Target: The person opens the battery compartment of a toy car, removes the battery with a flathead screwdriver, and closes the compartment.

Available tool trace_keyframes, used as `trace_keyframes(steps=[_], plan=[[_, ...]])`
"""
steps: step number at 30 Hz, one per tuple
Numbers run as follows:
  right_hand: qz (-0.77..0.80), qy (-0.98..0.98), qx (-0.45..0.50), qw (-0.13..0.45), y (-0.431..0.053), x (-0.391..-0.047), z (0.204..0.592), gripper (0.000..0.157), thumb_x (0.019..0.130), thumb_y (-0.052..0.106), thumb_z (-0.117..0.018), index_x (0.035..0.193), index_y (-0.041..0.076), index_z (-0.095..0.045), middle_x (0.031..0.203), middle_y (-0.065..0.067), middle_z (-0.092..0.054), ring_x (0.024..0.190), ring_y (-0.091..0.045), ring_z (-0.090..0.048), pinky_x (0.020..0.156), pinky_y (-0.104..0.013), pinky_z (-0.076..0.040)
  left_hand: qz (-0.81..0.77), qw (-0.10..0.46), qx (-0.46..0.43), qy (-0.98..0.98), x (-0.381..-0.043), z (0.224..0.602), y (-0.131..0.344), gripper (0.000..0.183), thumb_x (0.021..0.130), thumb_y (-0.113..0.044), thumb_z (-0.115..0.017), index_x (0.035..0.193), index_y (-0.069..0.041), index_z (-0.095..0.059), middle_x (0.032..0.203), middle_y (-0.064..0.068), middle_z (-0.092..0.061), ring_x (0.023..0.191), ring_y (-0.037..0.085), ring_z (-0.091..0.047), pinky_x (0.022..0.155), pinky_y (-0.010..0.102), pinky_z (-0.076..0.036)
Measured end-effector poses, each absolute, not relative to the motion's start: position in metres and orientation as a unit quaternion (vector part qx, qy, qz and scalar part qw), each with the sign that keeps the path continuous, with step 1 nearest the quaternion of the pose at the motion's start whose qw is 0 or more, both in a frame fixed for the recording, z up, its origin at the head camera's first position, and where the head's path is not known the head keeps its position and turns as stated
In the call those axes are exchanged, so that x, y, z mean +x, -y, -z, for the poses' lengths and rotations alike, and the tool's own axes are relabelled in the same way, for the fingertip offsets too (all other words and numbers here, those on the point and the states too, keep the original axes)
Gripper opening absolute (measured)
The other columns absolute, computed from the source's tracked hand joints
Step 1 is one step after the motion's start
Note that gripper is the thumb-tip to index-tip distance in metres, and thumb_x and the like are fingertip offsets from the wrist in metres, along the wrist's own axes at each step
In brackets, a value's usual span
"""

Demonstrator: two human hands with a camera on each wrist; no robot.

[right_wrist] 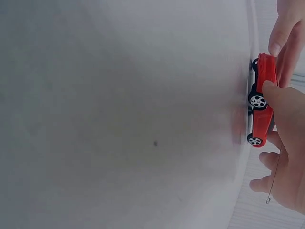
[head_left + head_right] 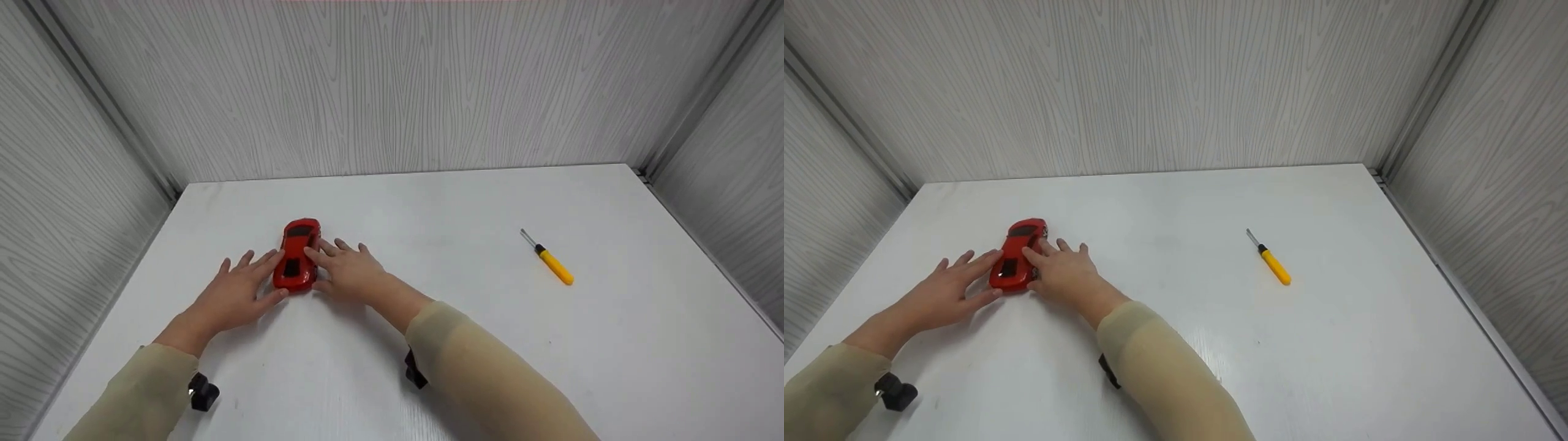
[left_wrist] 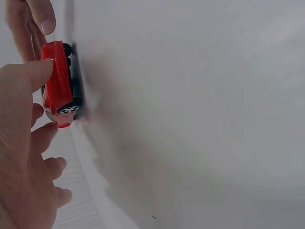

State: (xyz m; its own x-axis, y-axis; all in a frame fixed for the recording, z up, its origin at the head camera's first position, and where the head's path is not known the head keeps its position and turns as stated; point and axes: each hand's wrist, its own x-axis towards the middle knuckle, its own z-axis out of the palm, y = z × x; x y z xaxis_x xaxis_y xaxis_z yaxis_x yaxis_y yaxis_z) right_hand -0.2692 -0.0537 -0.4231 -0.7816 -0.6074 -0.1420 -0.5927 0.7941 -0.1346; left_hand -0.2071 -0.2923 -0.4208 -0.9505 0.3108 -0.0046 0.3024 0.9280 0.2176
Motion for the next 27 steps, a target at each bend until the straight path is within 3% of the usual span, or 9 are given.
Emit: trace_keyframes(steps=[3,7,12,23,27], plan=[[0.054,-0.938,-0.327,0.097,0.053,-0.270,0.425,0.076,0.107,0.050,-0.058,0.171,0.035,-0.019,0.176,0.006,-0.020,0.160,-0.026,-0.026,0.124,-0.056,-0.030,-0.121,0.022,0.160,-0.979,-0.208,0.423,0.292,0.078,0.104,-0.041,-0.065,0.167,-0.009,-0.034,0.164,0.020,-0.042,0.151,0.054,-0.031,0.119,0.077,-0.014],[0.070,-0.931,-0.345,0.098,0.049,-0.270,0.426,0.074,0.109,0.043,-0.058,0.171,0.032,-0.020,0.175,0.006,-0.024,0.157,-0.025,-0.033,0.123,-0.044,-0.035,-0.138,0.026,0.159,-0.977,-0.208,0.424,0.292,0.075,0.104,-0.036,-0.066,0.167,-0.009,-0.033,0.163,0.019,-0.044,0.151,0.051,-0.033,0.121,0.073,-0.015],[0.097,-0.922,-0.360,0.107,0.043,-0.271,0.424,0.072,0.110,0.038,-0.058,0.171,0.030,-0.021,0.174,0.005,-0.025,0.156,-0.021,-0.035,0.123,-0.034,-0.033,-0.142,0.028,0.156,-0.977,-0.207,0.425,0.289,0.076,0.103,-0.033,-0.068,0.167,-0.010,-0.034,0.161,0.020,-0.047,0.152,0.050,-0.033,0.123,0.069,-0.016],[0.056,-0.932,-0.343,0.103,0.024,-0.272,0.426,0.076,0.108,0.043,-0.059,0.171,0.032,-0.017,0.176,0.007,-0.018,0.158,-0.026,-0.029,0.124,-0.051,-0.033,-0.084,-0.009,0.181,-0.980,-0.210,0.428,0.266,0.075,0.102,-0.035,-0.071,0.164,-0.008,-0.039,0.160,0.018,-0.049,0.152,0.046,-0.035,0.124,0.068,-0.016],[0.033,-0.931,-0.354,0.082,0.016,-0.272,0.428,0.076,0.108,0.045,-0.058,0.171,0.030,-0.019,0.176,0.006,-0.020,0.158,-0.026,-0.030,0.122,-0.052,-0.036,-0.067,-0.012,0.184,-0.981,-0.211,0.430,0.257,0.075,0.102,-0.038,-0.069,0.164,-0.007,-0.039,0.161,0.017,-0.048,0.152,0.045,-0.035,0.124,0.068,-0.015]])
